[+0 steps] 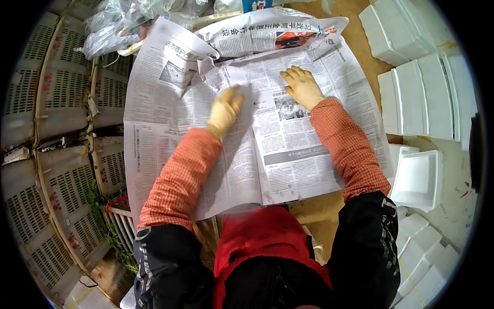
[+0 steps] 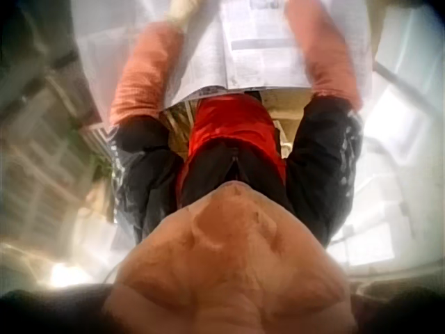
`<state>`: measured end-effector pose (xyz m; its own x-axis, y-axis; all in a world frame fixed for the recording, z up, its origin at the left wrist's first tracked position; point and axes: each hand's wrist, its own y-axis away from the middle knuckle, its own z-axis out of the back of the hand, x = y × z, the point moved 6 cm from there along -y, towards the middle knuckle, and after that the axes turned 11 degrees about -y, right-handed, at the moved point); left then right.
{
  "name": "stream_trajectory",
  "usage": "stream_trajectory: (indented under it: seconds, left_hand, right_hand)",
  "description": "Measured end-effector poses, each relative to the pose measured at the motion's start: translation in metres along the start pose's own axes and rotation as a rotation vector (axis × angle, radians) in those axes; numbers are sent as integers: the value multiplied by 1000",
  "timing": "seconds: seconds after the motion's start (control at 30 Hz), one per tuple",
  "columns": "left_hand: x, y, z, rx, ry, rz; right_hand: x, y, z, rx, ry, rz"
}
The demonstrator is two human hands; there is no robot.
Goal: The person prepares a white styrofoam box by lining it with newspaper. They then gather bunches of leafy green vegetables from a basket, arrange them in the box, and wrap them with the newspaper. The person repeats this process with additional bunches of vegetables.
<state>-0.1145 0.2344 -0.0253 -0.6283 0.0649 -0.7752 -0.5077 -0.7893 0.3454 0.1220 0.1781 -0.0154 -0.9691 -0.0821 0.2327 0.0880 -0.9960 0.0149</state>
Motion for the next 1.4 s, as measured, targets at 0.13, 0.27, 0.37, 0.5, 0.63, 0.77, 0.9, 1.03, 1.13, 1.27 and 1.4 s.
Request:
stream_trajectory:
  seconds: [0.13, 0.27, 0.37, 0.5, 0.63, 0.77, 0.9, 1.03, 1.13, 1.27, 1.4]
  left_hand:
    - [-21, 58, -73, 250, -959, -645]
    - [1, 52, -96, 358, -926, -643]
    - [8, 45, -95, 435, -919, -637]
    - [-25, 45, -64, 272, -616, -515]
    - [-81, 71, -21, 278, -447, -488]
    - [-141, 124, 6, 192, -371, -525]
    - [-191, 186, -25, 317, -195, -482]
    - [-243, 227, -108, 391, 37, -236]
    - [-290, 232, -173, 410, 232, -163]
    - [-339, 221, -238, 406, 207, -310]
    - [-354, 215, -268, 300, 237, -282]
  right_hand:
    - [-9, 9, 27, -92, -18, -13]
    - [-14, 27, 55, -29, -138, -120]
    - [5, 70, 115, -347, -409, -65]
    - [17, 179, 181, -489, -477, -308]
    - [-26, 308, 198, -657, -650, -755]
    - [-92, 400, 144, -634, -765, -1006]
    - [-165, 433, 59, -231, -673, -964]
    - [-245, 438, -2, 89, -766, -830]
    - [-302, 449, -10, 245, -872, -874]
    - [-366, 435, 15, 193, -841, -783]
    - [-392, 385, 25, 208, -751, -697]
